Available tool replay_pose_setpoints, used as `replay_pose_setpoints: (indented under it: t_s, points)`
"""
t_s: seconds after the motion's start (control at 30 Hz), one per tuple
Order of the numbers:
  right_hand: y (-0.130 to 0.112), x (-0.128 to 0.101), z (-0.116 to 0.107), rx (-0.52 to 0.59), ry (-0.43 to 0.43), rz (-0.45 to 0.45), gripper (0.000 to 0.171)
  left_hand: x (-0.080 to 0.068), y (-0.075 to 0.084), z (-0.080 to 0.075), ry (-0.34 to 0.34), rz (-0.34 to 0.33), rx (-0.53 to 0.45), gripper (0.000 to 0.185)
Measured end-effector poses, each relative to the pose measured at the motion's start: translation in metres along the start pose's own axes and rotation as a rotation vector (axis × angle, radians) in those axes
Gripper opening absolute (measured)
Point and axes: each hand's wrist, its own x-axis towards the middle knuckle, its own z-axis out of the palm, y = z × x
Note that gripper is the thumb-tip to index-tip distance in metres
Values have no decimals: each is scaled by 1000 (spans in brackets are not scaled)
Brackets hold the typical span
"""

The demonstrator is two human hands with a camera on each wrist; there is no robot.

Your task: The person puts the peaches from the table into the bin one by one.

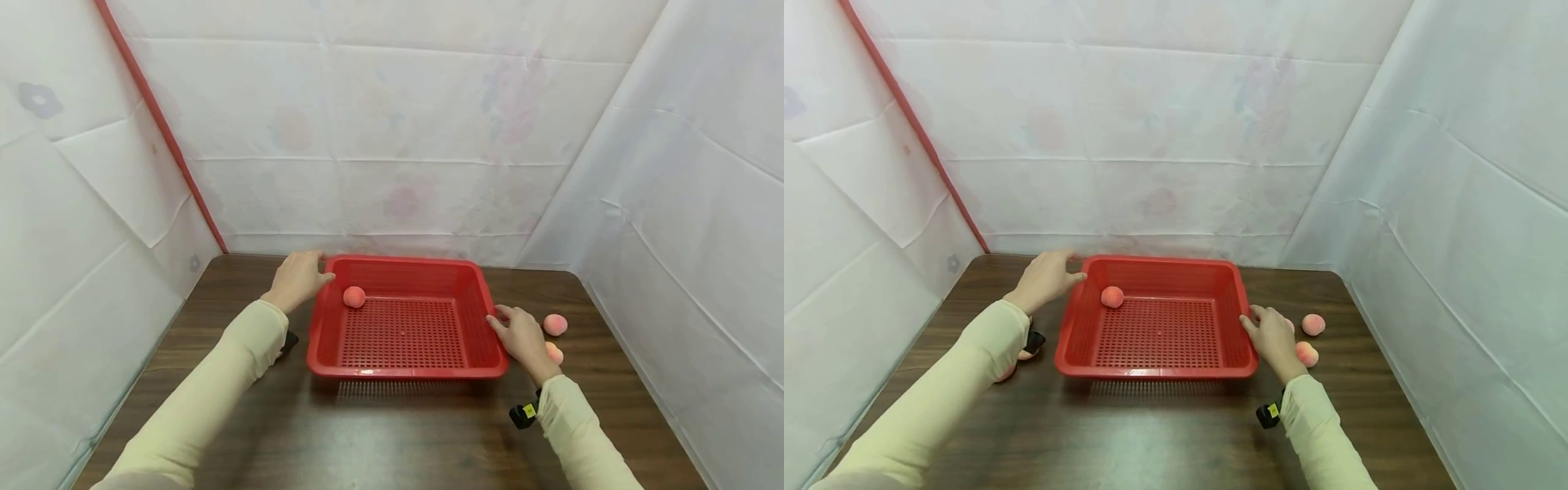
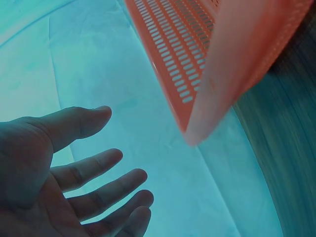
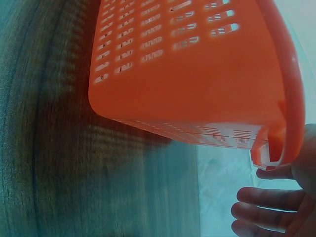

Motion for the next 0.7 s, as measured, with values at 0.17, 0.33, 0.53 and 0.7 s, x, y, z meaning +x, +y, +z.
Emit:
replay_pose_setpoints:
  t_s: [0.17, 0.33, 0.53, 0.7]
  points:
    - [0, 0, 0, 11, -13, 5, 44, -6, -9, -6, -3, -18, 6, 46]
    - [-2, 0, -2, 16, -10, 0, 44, -9, -19, -8, -14, -43, 15, 47]
    - [-3, 0, -1, 8, -9, 1, 45, -11, -30, -9, -21, -72, 26, 47]
    - [-3, 2, 0, 8, -10, -5, 45, -12, -40, -8, -28, -88, 31, 48]
